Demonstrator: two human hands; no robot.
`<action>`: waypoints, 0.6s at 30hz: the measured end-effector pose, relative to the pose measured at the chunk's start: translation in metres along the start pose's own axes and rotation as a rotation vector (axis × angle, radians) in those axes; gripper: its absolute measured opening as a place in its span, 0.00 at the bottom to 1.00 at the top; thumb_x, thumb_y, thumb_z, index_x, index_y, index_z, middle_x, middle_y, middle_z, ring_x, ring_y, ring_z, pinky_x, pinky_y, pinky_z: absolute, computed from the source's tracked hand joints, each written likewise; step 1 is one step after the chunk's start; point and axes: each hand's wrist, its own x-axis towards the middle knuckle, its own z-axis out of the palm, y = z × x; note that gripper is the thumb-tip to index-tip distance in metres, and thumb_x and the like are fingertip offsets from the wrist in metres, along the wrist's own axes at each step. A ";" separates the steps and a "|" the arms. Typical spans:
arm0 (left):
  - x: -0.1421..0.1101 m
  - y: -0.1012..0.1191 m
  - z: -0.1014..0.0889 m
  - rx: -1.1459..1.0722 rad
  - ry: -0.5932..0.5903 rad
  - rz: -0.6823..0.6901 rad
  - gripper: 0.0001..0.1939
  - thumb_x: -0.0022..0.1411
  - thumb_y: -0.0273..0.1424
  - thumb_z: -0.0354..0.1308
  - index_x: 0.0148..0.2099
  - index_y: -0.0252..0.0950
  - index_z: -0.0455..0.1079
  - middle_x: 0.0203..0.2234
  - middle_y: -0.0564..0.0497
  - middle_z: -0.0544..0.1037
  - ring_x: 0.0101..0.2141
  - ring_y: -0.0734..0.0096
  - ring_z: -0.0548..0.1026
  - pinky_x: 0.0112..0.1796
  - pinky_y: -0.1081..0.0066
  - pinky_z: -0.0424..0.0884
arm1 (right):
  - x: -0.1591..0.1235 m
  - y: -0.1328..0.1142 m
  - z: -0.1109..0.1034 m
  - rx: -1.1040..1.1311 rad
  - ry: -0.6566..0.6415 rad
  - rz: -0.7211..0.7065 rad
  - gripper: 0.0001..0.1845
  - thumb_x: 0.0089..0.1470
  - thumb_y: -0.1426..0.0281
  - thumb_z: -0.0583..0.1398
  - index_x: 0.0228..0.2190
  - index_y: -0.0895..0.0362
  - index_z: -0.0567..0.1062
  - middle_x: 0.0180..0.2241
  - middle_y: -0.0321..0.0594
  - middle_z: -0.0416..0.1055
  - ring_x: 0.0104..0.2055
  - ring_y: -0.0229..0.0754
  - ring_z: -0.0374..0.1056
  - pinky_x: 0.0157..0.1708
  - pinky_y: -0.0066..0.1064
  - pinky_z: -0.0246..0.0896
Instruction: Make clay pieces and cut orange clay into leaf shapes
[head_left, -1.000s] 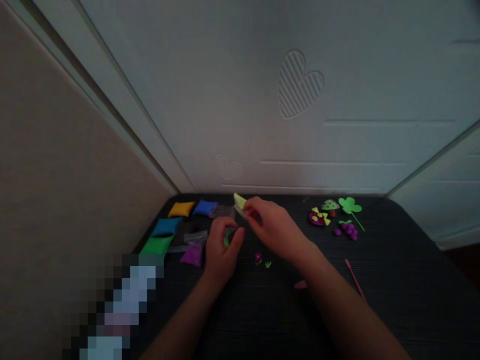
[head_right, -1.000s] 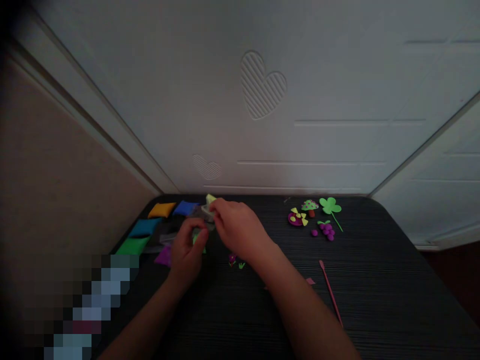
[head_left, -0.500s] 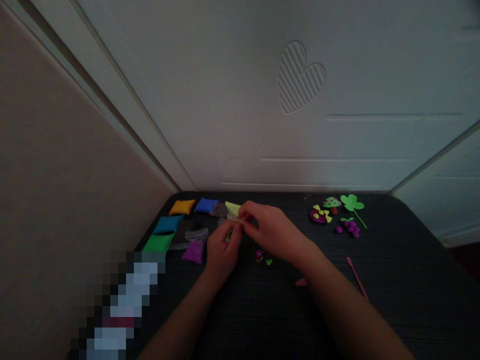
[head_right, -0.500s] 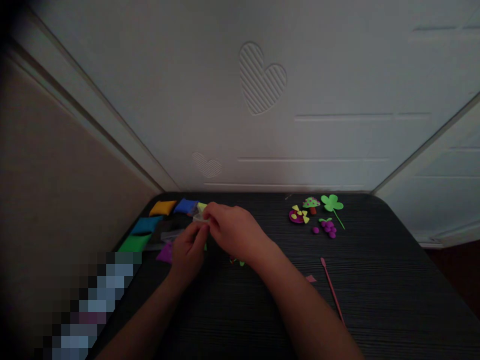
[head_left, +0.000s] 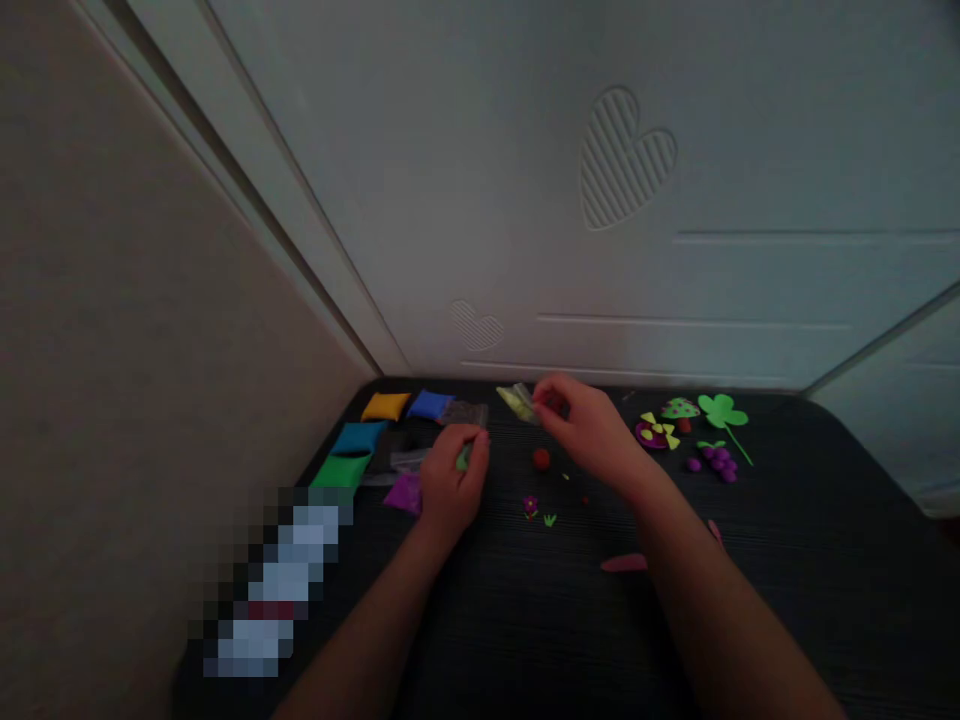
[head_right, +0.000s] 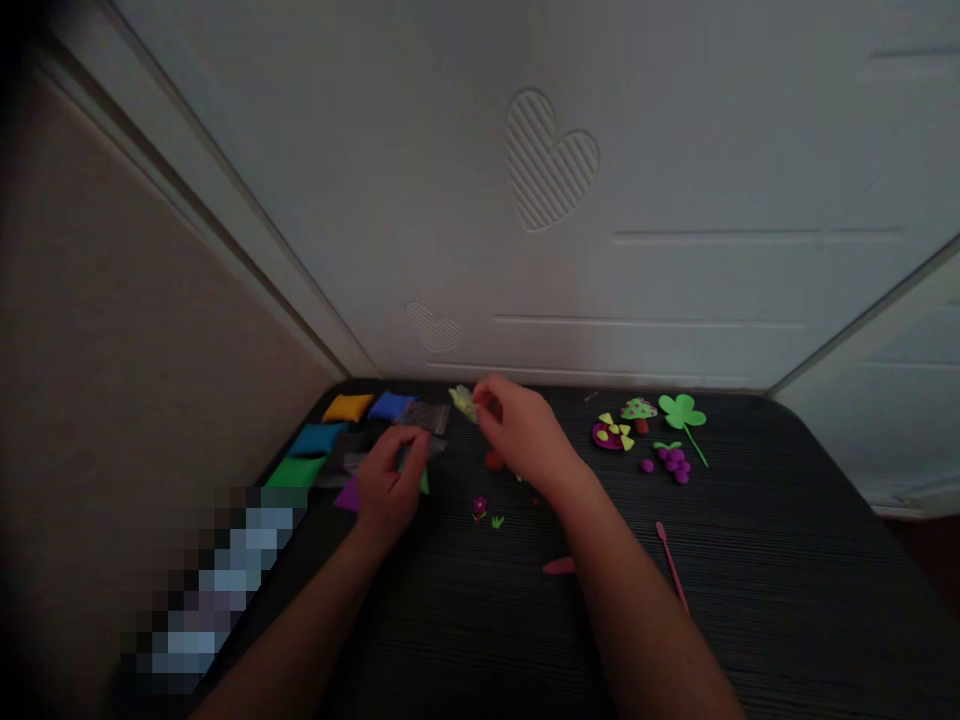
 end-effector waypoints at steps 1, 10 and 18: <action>0.003 -0.001 -0.004 0.027 0.031 -0.005 0.07 0.61 0.31 0.51 0.34 0.35 0.68 0.28 0.51 0.74 0.32 0.71 0.71 0.37 0.71 0.66 | 0.002 0.008 0.000 0.010 0.014 0.032 0.05 0.51 0.72 0.56 0.33 0.55 0.70 0.29 0.34 0.70 0.31 0.36 0.66 0.33 0.28 0.57; -0.011 -0.017 -0.047 0.334 0.010 -0.107 0.10 0.59 0.34 0.53 0.41 0.35 0.70 0.34 0.46 0.76 0.37 0.61 0.72 0.40 0.62 0.66 | 0.011 0.085 -0.002 0.067 0.052 0.338 0.07 0.46 0.69 0.56 0.31 0.57 0.69 0.26 0.36 0.70 0.27 0.37 0.66 0.30 0.30 0.58; -0.054 -0.014 -0.031 0.612 -0.104 -0.072 0.16 0.56 0.37 0.56 0.45 0.35 0.70 0.40 0.41 0.75 0.44 0.48 0.66 0.45 0.47 0.58 | 0.008 0.101 0.003 0.059 -0.006 0.497 0.06 0.51 0.70 0.58 0.32 0.59 0.69 0.24 0.33 0.68 0.23 0.33 0.63 0.26 0.28 0.59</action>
